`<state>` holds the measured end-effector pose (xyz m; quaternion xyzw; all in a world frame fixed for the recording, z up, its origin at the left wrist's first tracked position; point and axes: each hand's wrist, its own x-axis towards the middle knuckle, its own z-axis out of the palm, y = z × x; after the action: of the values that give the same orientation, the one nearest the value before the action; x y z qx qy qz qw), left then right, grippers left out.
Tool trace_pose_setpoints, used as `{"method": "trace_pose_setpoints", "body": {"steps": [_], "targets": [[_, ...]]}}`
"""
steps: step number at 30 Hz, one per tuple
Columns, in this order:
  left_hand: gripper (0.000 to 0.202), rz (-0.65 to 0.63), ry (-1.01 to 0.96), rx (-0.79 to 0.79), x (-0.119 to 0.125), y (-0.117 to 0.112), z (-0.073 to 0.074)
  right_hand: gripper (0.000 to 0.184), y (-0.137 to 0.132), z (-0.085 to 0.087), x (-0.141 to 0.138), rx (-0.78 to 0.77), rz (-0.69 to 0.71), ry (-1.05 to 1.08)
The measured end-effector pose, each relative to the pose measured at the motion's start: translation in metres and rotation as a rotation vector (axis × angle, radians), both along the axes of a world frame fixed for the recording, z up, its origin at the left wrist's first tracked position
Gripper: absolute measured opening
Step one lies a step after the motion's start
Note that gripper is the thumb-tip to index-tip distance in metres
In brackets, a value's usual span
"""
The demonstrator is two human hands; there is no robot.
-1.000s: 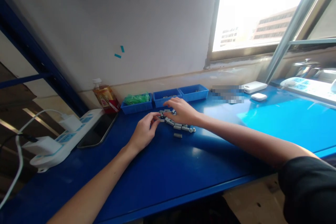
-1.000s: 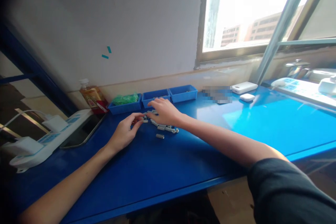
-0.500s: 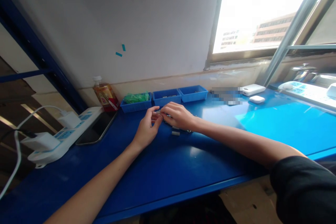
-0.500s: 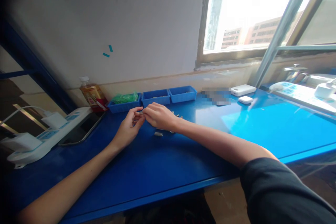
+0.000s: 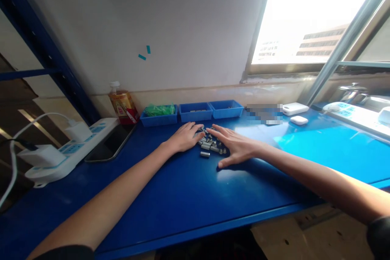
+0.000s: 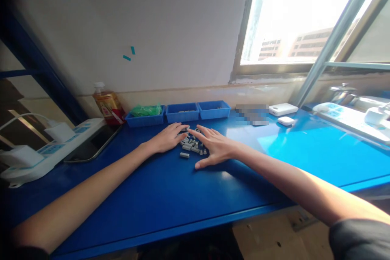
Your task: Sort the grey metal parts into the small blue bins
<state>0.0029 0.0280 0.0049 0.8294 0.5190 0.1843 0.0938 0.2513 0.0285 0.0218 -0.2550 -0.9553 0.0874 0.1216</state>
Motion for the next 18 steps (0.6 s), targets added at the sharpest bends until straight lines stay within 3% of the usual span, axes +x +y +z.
{"method": "trace_pose_setpoints", "body": {"steps": [5, 9, 14, 18], "targets": [[0.053, -0.162, -0.042, 0.042, 0.028, 0.009, 0.006, 0.118, 0.018, -0.011, -0.01, -0.067, 0.02, 0.025], [0.047, -0.119, -0.075, 0.032, 0.03, 0.003, 0.008, 0.11, 0.037, -0.01, -0.03, -0.047, 0.121, 0.14], [0.045, -0.064, -0.108, 0.008, 0.027, -0.029, 0.013, 0.093, 0.017, -0.01, -0.039, -0.01, 0.178, 0.205], [0.05, -0.104, -0.137, -0.108, 0.024, -0.061, 0.021, 0.087, -0.006, -0.012, -0.042, -0.035, 0.223, 0.236]]}}
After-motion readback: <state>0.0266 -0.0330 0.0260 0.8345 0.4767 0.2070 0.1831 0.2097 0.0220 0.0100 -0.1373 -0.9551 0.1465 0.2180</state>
